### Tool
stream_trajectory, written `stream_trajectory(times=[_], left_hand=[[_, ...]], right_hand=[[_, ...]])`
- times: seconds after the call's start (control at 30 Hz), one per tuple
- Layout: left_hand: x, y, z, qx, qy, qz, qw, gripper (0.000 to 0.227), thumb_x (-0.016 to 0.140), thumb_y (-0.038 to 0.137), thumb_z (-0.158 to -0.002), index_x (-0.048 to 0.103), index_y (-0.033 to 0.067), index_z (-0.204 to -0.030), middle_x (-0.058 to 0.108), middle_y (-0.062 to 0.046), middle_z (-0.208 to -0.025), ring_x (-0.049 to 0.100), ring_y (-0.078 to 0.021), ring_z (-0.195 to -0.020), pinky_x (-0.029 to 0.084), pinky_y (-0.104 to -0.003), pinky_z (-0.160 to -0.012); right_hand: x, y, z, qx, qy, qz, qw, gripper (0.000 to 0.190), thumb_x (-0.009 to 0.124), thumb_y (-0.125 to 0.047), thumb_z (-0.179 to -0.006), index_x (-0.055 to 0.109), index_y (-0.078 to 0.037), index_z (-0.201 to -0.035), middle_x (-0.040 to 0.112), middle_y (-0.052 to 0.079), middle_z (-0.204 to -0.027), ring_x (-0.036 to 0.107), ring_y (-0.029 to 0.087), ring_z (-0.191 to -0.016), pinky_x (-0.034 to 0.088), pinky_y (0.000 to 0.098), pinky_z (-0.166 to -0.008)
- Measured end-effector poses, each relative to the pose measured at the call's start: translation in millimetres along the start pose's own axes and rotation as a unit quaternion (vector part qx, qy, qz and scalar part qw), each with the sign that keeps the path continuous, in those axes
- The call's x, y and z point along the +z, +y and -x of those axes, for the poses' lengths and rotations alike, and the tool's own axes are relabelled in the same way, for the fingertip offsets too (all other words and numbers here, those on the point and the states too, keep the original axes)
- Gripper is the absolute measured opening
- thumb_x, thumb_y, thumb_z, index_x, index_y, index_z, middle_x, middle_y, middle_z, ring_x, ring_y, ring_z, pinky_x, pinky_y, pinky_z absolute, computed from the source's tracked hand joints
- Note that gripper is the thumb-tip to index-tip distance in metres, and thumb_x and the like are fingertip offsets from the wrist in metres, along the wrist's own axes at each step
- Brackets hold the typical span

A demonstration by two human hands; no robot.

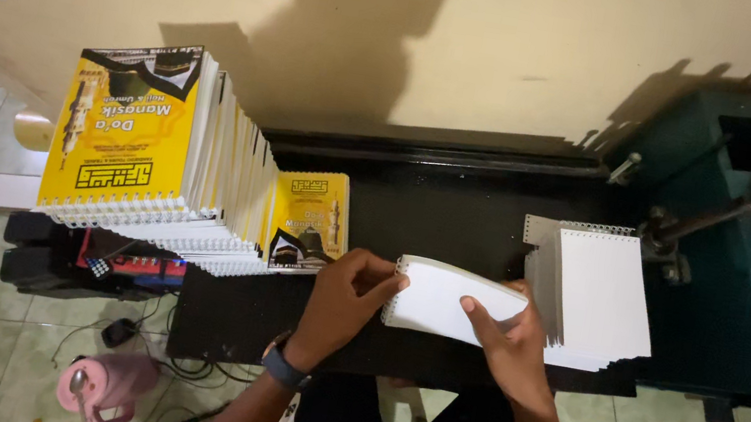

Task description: The person assembles spiral-bound notebooks by inserting loose white paper stacks into yellow covers. They repeatedly pick up a paper stack, slide it into a cover, and place the finished notebook onto a growing pile on the table.

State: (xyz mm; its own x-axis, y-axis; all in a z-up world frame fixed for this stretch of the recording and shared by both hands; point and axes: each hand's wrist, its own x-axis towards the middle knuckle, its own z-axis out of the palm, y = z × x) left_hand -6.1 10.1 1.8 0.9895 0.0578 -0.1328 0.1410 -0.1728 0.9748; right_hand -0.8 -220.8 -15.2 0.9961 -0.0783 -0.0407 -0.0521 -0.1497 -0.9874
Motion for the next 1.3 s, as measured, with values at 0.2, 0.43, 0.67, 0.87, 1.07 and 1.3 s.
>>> stream_trajectory(times=[0.2, 0.43, 0.67, 0.87, 1.07, 1.3], left_hand=[[4.1, 11.4, 4.8, 0.023, -0.054, -0.008, 0.998, 0.04, 0.068, 0.03, -0.101, 0.071, -0.0031, -0.123, 0.071, -0.027, -0.109, 0.07, -0.043, -0.108, 0.056, -0.049, -0.087], [13.1, -36.5, 9.2, -0.003, -0.039, -0.123, 0.992, 0.035, 0.069, 0.042, -0.092, 0.081, 0.0147, -0.11, 0.079, -0.001, -0.097, 0.068, -0.011, -0.081, 0.048, -0.028, -0.071], [33.0, -38.6, 13.4, -0.061, 0.054, -0.076, 0.994, 0.043, 0.074, 0.05, -0.082, 0.072, 0.0163, -0.109, 0.076, 0.0, -0.104, 0.072, -0.0119, -0.083, 0.055, -0.029, -0.074], [54.6, -54.9, 16.3, -0.209, -0.13, 0.247, 0.937, 0.058, 0.038, 0.06, -0.097, 0.045, 0.0135, -0.132, 0.065, -0.013, -0.116, 0.07, -0.0212, -0.088, 0.057, -0.033, -0.07], [52.8, -78.7, 20.9, -0.315, -0.17, 0.464, 0.81, 0.074, 0.041, 0.069, -0.096, 0.068, 0.0107, -0.131, 0.074, -0.015, -0.109, 0.068, -0.0242, -0.091, 0.052, -0.036, -0.078], [38.6, -79.4, 34.0, -0.301, -0.159, 0.472, 0.813, 0.078, 0.034, 0.07, -0.097, 0.061, 0.0142, -0.142, 0.075, -0.016, -0.111, 0.069, -0.0239, -0.087, 0.052, -0.035, -0.073]], right_hand=[[-0.4, -15.6, 3.8, 0.05, 0.005, -0.065, 0.997, 0.028, 0.085, -0.013, -0.086, 0.062, -0.005, -0.099, 0.061, 0.004, -0.084, 0.056, 0.014, -0.085, 0.046, 0.0319, -0.08], [-0.2, -5.5, -2.3, 0.261, 0.026, -0.066, 0.963, 0.053, 0.073, -0.029, -0.082, 0.057, -0.011, -0.129, 0.071, 0.013, -0.123, 0.066, 0.025, -0.113, 0.056, 0.0379, -0.09], [0.3, 21.1, 2.1, 0.169, 0.044, 0.025, 0.984, 0.05, 0.072, -0.038, -0.084, 0.06, -0.007, -0.121, 0.069, 0.011, -0.109, 0.065, 0.023, -0.1, 0.053, 0.0362, -0.078], [4.5, 28.9, 26.6, -0.112, -0.067, 0.138, 0.982, 0.034, 0.072, -0.033, -0.09, 0.068, -0.012, -0.117, 0.071, 0.007, -0.112, 0.066, 0.021, -0.102, 0.05, 0.0336, -0.089], [9.8, 2.3, 33.6, -0.182, -0.335, 0.223, 0.897, 0.066, 0.088, -0.04, -0.081, 0.064, -0.016, -0.137, 0.06, 0.006, -0.138, 0.052, 0.025, -0.127, 0.04, 0.0411, -0.105], [8.6, -0.5, 20.6, -0.018, -0.35, 0.148, 0.925, 0.072, 0.099, -0.033, -0.068, 0.069, -0.025, -0.133, 0.063, -0.003, -0.132, 0.062, 0.013, -0.111, 0.05, 0.0275, -0.081]])
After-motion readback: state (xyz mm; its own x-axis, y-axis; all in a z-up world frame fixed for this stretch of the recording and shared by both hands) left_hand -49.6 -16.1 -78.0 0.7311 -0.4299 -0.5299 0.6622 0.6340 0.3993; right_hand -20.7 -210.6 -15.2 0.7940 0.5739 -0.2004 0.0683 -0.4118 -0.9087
